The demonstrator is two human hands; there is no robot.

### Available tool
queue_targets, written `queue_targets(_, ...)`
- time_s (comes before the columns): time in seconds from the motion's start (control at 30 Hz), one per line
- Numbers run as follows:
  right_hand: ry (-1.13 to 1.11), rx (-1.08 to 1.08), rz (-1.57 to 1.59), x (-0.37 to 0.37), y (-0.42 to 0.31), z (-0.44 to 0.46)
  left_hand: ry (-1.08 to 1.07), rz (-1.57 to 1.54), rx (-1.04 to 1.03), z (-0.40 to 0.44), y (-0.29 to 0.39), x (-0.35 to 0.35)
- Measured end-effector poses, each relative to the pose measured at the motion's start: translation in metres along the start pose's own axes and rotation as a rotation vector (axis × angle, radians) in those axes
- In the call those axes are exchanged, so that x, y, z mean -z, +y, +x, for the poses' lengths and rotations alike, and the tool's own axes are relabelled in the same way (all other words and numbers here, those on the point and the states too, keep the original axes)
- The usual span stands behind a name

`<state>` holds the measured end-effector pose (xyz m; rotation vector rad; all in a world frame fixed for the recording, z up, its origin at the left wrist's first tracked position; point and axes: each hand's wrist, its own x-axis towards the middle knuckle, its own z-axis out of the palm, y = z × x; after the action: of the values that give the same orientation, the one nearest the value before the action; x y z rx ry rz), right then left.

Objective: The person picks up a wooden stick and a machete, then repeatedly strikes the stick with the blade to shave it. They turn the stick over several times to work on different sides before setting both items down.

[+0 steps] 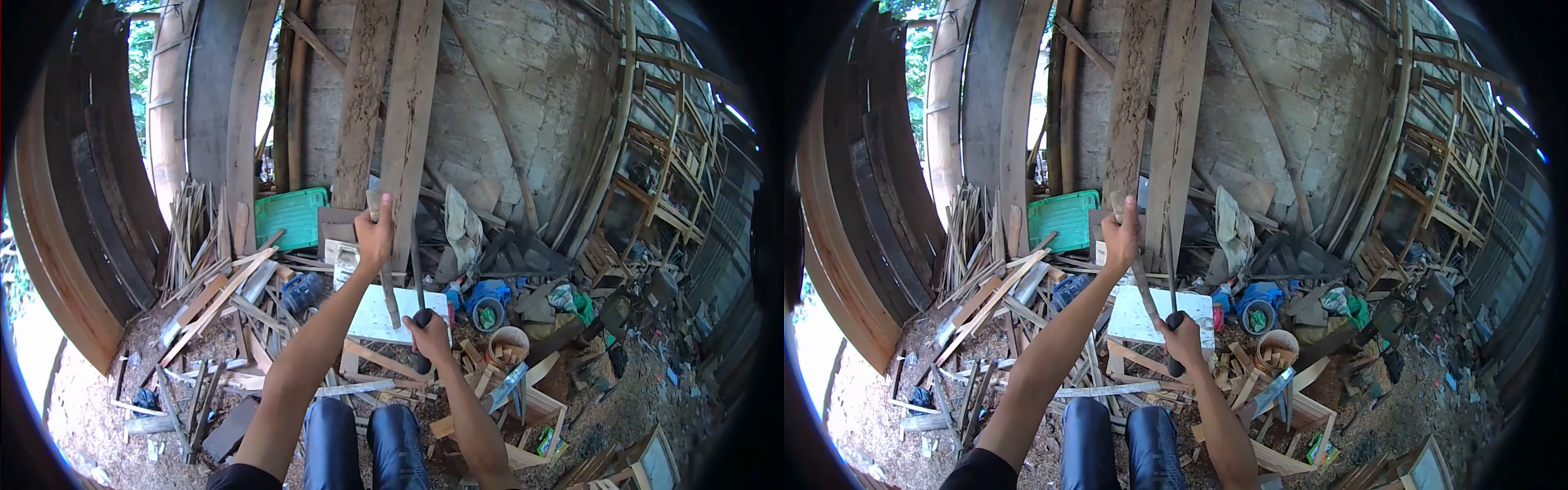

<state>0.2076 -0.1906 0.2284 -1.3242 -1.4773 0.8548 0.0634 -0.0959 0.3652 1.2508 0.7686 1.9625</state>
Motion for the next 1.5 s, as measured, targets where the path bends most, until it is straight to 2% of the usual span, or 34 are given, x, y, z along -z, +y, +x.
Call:
queue_targets(0.07, -0.026, -0.056, 0.044, -0.001, -0.003, 0.001, 0.031, 0.005, -0.011, 0.001, -0.012, 0.002)
queue_targets(0.13, 0.039, 0.051, 0.150, -0.005, -0.006, 0.005, -0.023, -0.007, 0.045, 0.004, -0.016, 0.001)
queue_targets(0.2, 0.079, 0.061, 0.186, -0.008, -0.012, 0.010, -0.065, 0.037, 0.059, 0.007, -0.016, -0.003)
queue_targets(0.3, 0.076, -0.012, 0.225, -0.028, 0.019, 0.016, -0.031, 0.048, 0.024, 0.012, -0.015, -0.008)
queue_targets(0.4, -0.050, -0.323, 0.005, -0.051, 0.071, 0.008, -0.030, 0.040, 0.010, 0.015, -0.013, -0.008)
queue_targets(0.47, -0.140, -0.520, -0.004, -0.040, 0.088, 0.004, -0.025, 0.103, 0.011, 0.022, -0.015, -0.003)
queue_targets(0.53, -0.112, -0.483, 0.110, -0.038, 0.097, 0.002, -0.048, 0.082, 0.019, 0.024, -0.014, -0.010)
queue_targets(0.6, -0.053, -0.334, 0.143, -0.034, 0.083, 0.005, -0.074, 0.053, 0.061, 0.020, -0.019, -0.019)
queue_targets(0.67, 0.010, -0.236, 0.469, -0.027, 0.044, 0.010, -0.118, 0.081, 0.013, 0.021, -0.021, -0.030)
queue_targets(0.8, 0.230, -0.067, 0.566, -0.033, 0.019, 0.026, -0.131, 0.102, 0.026, 0.016, -0.021, -0.039)
queue_targets(0.87, 0.112, -0.240, 0.434, -0.043, 0.036, 0.018, -0.160, 0.075, 0.012, 0.018, -0.023, -0.041)
queue_targets(0.9, -0.019, -0.393, 0.294, -0.046, 0.044, 0.015, -0.159, 0.113, -0.010, 0.019, -0.025, -0.042)
queue_targets(1.0, -0.063, -0.422, 0.175, -0.031, 0.051, 0.016, -0.195, 0.121, -0.055, 0.020, -0.027, -0.048)
queue_targets(1.03, -0.135, -0.449, 0.342, -0.024, 0.044, 0.017, -0.183, 0.115, -0.079, 0.019, -0.027, -0.051)
queue_targets(1.07, -0.131, -0.457, 0.340, -0.021, 0.038, 0.016, -0.170, 0.108, -0.097, 0.016, -0.029, -0.053)
queue_targets(1.17, 0.016, -0.270, 0.532, -0.023, 0.014, 0.011, -0.166, 0.130, -0.042, 0.013, -0.023, -0.054)
queue_targets(1.2, 0.015, -0.276, 0.533, -0.028, 0.018, 0.012, -0.165, 0.134, -0.036, 0.015, -0.024, -0.053)
queue_targets(1.27, 0.168, -0.181, 0.541, -0.041, 0.035, 0.012, -0.154, 0.142, -0.049, 0.017, -0.026, -0.050)
queue_targets(1.3, 0.150, -0.288, 0.476, -0.051, 0.047, 0.011, -0.147, 0.156, -0.046, 0.017, -0.025, -0.049)
queue_targets(1.33, -0.029, -0.450, 0.468, -0.056, 0.065, 0.009, -0.146, 0.161, -0.042, 0.017, -0.026, -0.047)
queue_targets(1.37, -0.027, -0.464, 0.419, -0.057, 0.082, 0.005, -0.142, 0.168, -0.062, 0.017, -0.027, -0.046)
queue_targets(1.5, -0.100, -0.510, 0.271, -0.035, 0.073, 0.015, -0.120, 0.181, -0.131, 0.018, -0.032, -0.049)
